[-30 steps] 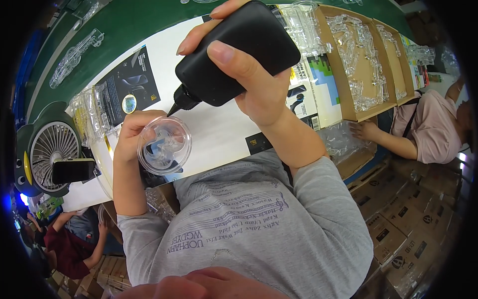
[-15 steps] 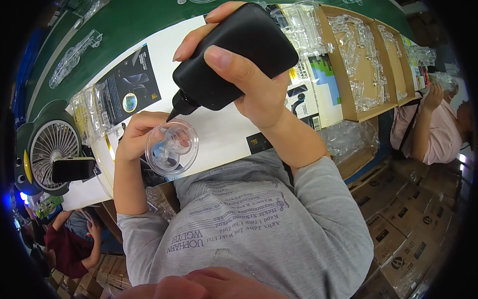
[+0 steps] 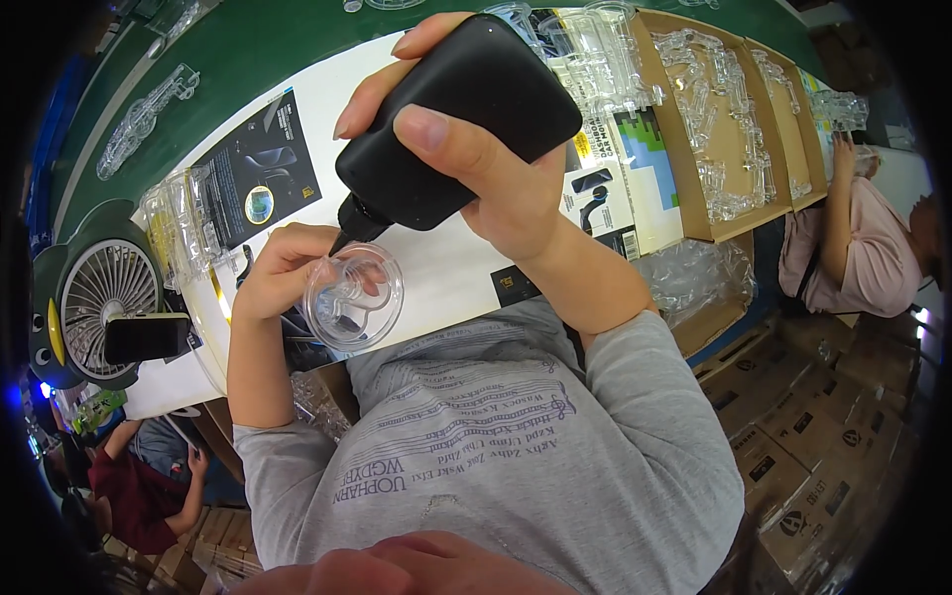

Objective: Apply adhesive from a squeeze bottle to plastic parts and assemble them into larger products on a production line.

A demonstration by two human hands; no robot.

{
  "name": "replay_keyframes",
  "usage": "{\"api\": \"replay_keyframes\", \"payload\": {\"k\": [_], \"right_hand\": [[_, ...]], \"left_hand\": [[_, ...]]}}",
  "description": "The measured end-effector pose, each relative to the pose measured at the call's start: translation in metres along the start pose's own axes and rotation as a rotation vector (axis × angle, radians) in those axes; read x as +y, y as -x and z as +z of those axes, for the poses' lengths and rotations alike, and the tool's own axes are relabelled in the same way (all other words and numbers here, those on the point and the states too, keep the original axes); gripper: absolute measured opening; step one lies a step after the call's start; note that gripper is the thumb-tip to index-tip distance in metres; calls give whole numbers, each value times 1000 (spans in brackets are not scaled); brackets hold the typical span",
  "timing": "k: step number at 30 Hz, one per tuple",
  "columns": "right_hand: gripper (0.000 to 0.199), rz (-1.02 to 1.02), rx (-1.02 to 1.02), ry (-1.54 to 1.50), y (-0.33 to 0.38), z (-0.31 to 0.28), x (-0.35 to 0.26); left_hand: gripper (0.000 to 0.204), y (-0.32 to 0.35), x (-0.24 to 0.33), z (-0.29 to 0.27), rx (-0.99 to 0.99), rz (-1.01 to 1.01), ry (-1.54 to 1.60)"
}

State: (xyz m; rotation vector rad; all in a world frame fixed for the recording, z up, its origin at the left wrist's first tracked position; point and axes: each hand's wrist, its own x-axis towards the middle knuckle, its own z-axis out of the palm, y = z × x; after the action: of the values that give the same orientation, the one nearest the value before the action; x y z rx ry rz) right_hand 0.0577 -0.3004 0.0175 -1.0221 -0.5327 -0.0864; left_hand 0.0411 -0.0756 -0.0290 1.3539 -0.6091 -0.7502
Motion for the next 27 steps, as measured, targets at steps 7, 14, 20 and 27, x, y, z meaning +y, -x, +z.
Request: {"api": "replay_keyframes", "payload": {"k": [7, 14, 20, 27], "right_hand": [[36, 69, 73, -90, -4, 2, 2], [40, 102, 262, 1, -21, 2, 16], [37, -182, -206, 938, -42, 27, 55], [44, -398, -489, 1545, -39, 36, 134]], "left_hand": [[44, 1, 2, 2, 25, -18, 107], [31, 6, 2, -14, -31, 151, 181], [41, 18, -10, -35, 170, 524, 625], [34, 27, 9, -56, 270, 691, 1049]]}}
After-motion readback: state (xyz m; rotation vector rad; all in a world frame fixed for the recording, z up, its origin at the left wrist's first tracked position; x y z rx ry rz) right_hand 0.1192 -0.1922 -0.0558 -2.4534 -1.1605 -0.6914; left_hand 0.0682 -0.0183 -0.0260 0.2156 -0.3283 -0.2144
